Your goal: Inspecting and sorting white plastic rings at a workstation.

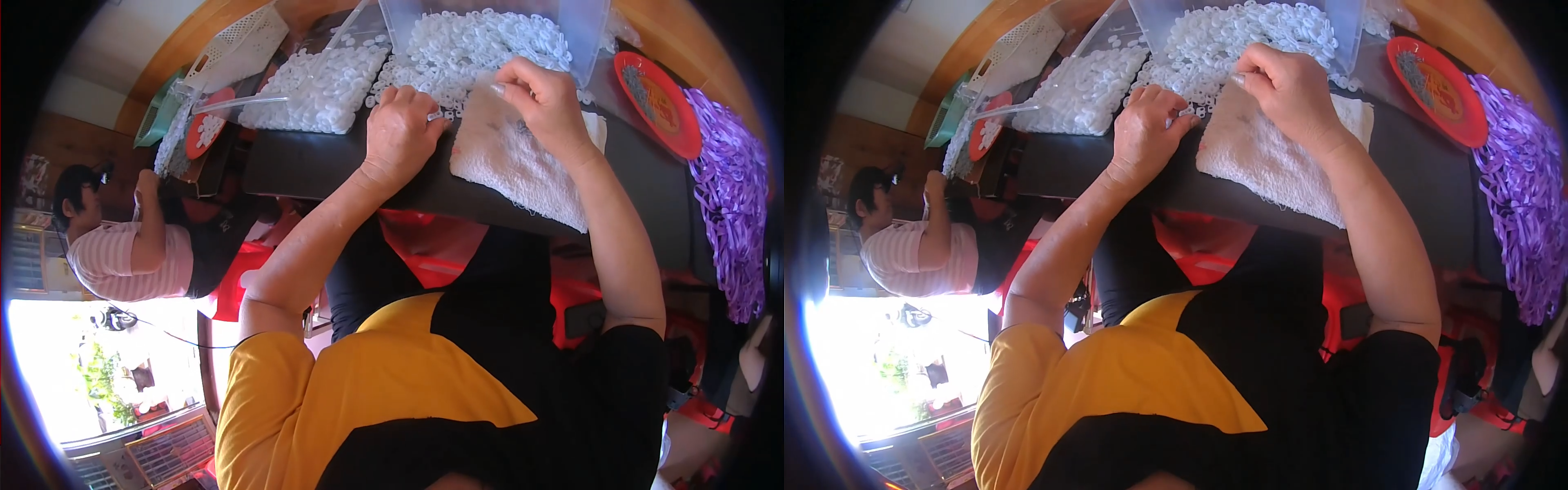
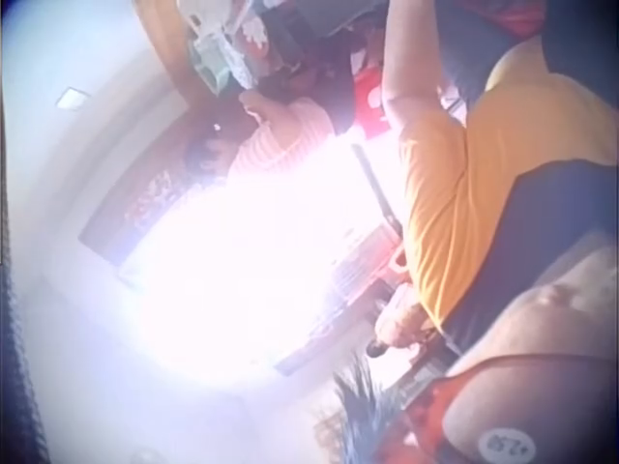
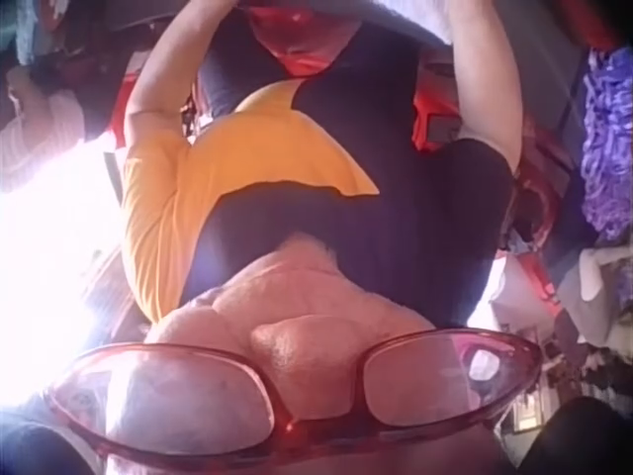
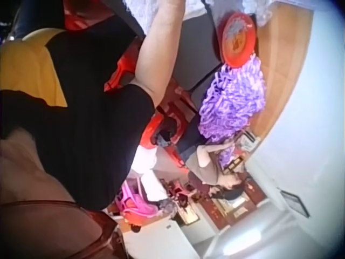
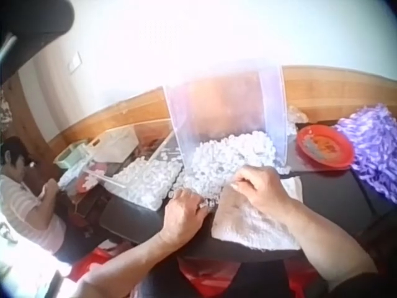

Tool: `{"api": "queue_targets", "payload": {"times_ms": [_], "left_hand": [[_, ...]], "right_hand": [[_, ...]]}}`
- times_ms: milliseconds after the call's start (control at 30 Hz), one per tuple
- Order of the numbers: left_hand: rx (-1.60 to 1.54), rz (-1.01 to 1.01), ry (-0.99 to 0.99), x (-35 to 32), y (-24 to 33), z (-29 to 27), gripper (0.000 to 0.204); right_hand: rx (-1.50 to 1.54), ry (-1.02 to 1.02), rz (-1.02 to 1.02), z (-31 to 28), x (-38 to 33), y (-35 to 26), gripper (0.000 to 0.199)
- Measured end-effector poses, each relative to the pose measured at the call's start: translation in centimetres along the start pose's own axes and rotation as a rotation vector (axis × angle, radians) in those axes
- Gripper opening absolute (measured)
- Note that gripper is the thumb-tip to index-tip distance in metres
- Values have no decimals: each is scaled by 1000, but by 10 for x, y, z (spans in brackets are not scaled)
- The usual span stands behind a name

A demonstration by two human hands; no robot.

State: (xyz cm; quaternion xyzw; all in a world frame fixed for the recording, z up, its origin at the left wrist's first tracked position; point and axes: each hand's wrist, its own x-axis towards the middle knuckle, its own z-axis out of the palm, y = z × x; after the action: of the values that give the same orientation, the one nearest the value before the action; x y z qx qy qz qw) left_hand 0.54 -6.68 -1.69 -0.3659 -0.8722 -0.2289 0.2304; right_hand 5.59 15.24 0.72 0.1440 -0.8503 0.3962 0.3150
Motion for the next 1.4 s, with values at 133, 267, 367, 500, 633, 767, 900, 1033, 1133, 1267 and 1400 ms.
{"api": "queue_targets", "payload": {"times_ms": [133,267,367,500,633,767,900,1033,1133,1267,1400], "left_hand": [[106,230,-19,10,5,2,17],[86,213,-74,14,-3,6,18],[32,203,-86,14,-9,7,17],[-52,110,-125,16,-11,10,14],[-60,42,-212,20,-10,7,15],[-100,22,-250,23,-13,5,16],[-75,21,-244,24,-10,7,15],[-110,76,-152,24,-6,7,15],[-136,129,-114,23,-8,14,15],[-735,-143,-142,23,-3,17,12],[-1041,-421,-125,44,15,5,11]], "right_hand": [[-16,5,-4,1,0,0,7],[-32,4,4,0,0,3,6],[-15,3,6,1,1,0,6],[-23,15,-37,0,0,2,5],[-11,-9,-25,0,-1,3,6],[-15,-19,-16,1,0,2,6],[-22,-15,8,1,0,0,6],[2,-1,14,0,0,0,7],[-6,-17,35,-2,2,-3,7],[0,-21,54,-2,1,-3,6],[363,14,318,-7,8,-15,7]]}}
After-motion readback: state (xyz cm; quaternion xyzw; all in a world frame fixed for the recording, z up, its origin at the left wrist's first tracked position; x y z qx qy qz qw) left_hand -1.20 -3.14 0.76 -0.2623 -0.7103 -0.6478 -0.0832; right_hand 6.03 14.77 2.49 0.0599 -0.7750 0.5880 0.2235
